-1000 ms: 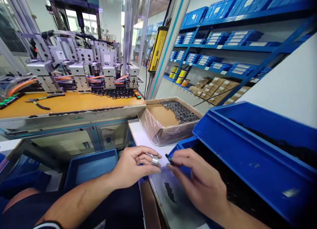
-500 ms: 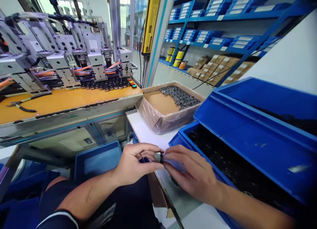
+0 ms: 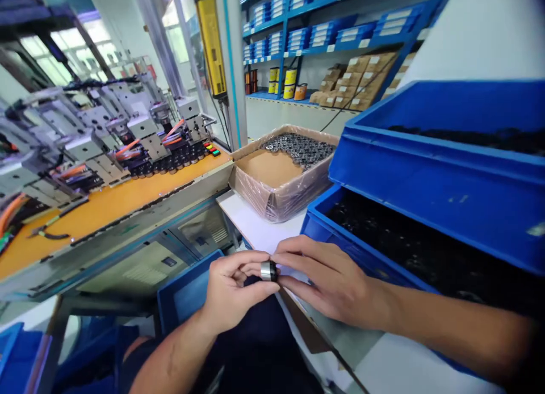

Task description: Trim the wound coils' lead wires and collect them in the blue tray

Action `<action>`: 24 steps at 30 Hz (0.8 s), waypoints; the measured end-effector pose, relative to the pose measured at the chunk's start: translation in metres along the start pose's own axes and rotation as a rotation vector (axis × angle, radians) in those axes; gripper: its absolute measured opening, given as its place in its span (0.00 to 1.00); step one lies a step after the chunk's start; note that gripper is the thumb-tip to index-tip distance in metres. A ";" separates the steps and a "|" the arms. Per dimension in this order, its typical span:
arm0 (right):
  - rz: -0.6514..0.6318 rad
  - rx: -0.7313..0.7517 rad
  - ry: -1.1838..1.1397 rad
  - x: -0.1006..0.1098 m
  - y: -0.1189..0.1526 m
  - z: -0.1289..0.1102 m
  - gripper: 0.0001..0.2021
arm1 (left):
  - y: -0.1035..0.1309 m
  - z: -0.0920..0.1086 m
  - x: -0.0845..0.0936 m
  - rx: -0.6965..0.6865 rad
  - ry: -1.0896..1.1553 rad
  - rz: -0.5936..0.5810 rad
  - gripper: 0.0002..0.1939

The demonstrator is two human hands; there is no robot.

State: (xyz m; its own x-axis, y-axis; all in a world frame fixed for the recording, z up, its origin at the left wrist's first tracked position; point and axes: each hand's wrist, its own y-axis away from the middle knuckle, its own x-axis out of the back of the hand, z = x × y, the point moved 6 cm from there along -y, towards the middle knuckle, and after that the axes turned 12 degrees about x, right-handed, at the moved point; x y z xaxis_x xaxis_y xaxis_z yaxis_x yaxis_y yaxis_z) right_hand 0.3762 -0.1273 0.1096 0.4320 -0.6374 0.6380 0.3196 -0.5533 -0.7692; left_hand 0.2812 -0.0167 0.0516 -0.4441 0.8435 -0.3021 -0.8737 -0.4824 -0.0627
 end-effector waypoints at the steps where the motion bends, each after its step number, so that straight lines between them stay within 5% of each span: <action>1: 0.013 0.013 0.007 0.000 0.000 -0.001 0.09 | 0.000 0.000 0.001 -0.008 -0.012 0.004 0.25; 24: -0.027 -0.077 -0.043 -0.001 0.002 0.001 0.13 | -0.005 -0.008 -0.002 0.099 0.159 -0.034 0.21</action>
State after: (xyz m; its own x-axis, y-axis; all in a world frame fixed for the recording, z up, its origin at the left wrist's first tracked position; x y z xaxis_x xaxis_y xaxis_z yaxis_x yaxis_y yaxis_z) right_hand 0.3771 -0.1276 0.1075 0.4608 -0.5989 0.6550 0.2662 -0.6107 -0.7458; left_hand 0.2880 -0.0179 0.0444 -0.3841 0.8072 -0.4482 -0.9063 -0.4223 0.0162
